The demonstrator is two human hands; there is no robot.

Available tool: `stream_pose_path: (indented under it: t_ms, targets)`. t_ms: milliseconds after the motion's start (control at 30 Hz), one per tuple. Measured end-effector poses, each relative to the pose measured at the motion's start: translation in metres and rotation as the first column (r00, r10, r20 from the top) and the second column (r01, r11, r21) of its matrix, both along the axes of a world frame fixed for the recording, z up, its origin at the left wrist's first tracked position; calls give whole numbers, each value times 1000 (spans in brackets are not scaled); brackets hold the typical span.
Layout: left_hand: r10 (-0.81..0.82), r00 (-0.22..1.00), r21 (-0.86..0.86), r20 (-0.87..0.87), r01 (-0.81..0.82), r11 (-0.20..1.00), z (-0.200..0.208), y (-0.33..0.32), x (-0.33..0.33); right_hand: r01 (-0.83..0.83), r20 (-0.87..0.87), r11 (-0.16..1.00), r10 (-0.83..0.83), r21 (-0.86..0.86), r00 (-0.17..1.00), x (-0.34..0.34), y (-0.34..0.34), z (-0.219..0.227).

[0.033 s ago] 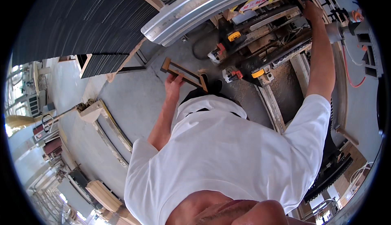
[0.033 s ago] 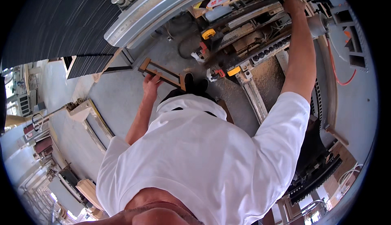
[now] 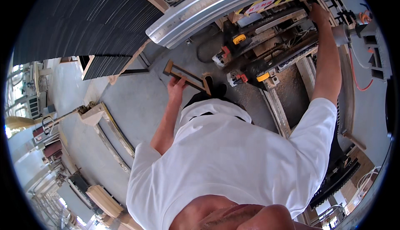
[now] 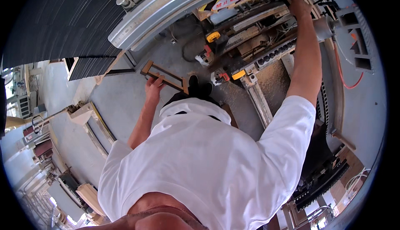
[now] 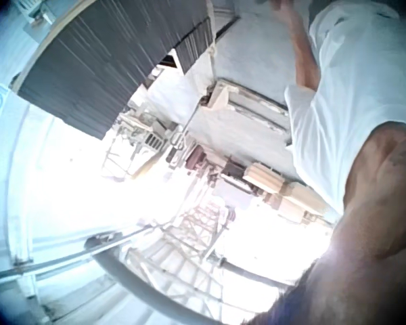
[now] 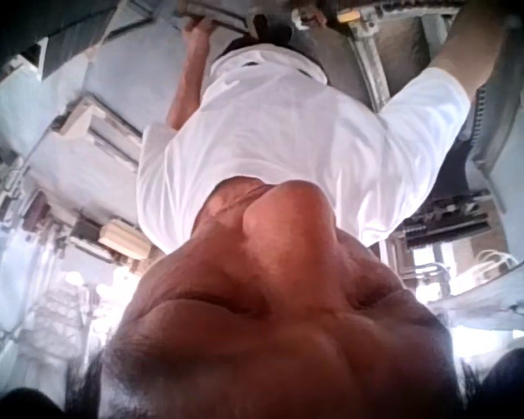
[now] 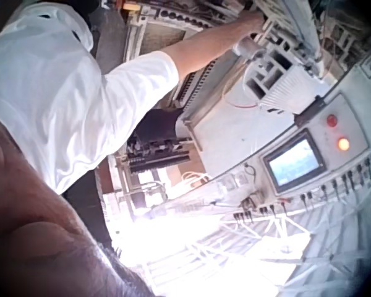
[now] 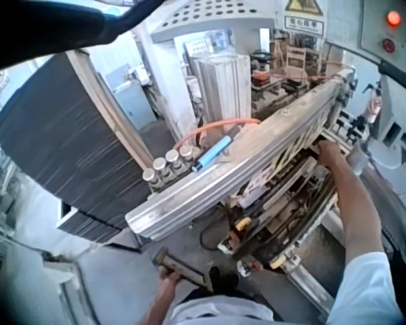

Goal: The person repeatedly picks up small wooden frames from a stack, places them onto a machine jig, and then removes them to place them on a different stack. The person handles the frames one at a time in a repetitive cycle.

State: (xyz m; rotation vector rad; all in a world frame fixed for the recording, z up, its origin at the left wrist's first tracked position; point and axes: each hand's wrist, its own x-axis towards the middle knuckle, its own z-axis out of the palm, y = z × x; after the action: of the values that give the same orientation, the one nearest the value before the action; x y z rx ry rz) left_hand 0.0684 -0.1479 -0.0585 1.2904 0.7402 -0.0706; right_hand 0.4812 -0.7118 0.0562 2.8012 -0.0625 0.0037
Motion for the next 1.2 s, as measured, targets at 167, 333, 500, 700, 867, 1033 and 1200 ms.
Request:
stream_pose_path:
  t_ms: [167, 333, 500, 700, 867, 1033, 1200]
  targets:
    - [28, 1000, 70, -6, -27, 997, 3, 15, 3, -15, 38, 1000, 15, -1, 999, -9, 13, 9]
    - [-4, 1000, 87, -2, 4, 996, 15, 17, 8, 22, 29, 999, -23, 47, 999, -19, 23, 24]
    - [-19, 999, 118, 37, 14, 993, 24, 25, 1, 47, -5, 998, -47, 51, 999, -29, 34, 36]
    - [-24, 975, 355, 220, -58, 933, 35, 51, -24, 11, 75, 997, -17, 80, 997, -13, 26, 15]
    - [7, 908, 495, 418, -234, 837, 94, 99, -19, -65, 65, 996, 69, -60, 995, -19, -58, 7]
    - [335, 751, 468, 569, -631, 618, 168, 166, -70, 56, 90, 991, -67, 121, 994, -37, 65, 58]
    - [437, 689, 411, 578, -708, 574, 203, 297, -99, -293, 527, 834, 3, 467, 850, -138, 152, 122]
